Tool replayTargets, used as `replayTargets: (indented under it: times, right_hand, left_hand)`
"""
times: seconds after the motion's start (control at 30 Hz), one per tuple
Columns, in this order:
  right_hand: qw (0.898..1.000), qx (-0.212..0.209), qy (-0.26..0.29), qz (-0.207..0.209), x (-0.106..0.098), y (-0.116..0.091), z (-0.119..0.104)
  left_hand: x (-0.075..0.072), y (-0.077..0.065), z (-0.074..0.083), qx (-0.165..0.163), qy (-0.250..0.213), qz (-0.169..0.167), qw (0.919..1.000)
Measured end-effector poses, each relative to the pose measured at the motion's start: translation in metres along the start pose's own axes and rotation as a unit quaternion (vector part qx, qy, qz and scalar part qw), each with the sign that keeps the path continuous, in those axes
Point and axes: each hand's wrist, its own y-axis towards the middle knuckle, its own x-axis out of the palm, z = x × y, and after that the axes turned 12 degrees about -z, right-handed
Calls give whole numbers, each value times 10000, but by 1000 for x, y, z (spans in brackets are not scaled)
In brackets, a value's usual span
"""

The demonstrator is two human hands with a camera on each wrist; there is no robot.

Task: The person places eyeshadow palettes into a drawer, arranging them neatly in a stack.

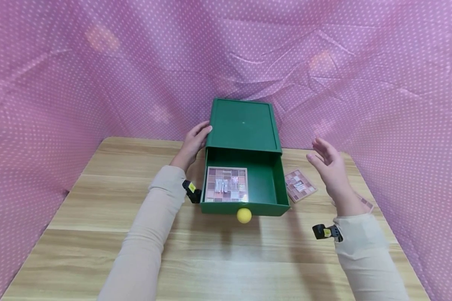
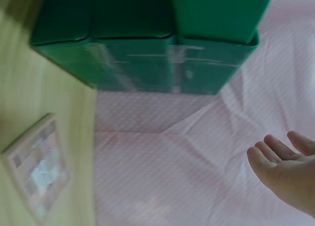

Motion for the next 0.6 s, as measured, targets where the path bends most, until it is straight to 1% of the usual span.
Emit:
replayTargets:
  times: [0.27,0.47,0.6]
  right_hand:
    - [9980,606,-144,120,1,-7,35]
    - [9958,792,-367,260,4,-13,64]
    - [9947,892,-476,161,4,-17,86]
  left_hand:
    - [1,2,-1,76,0,-45,10000]
    - [0,2,0,66,-41,-37,10000]
    - [-1,1,1,75,-35,-42,10000]
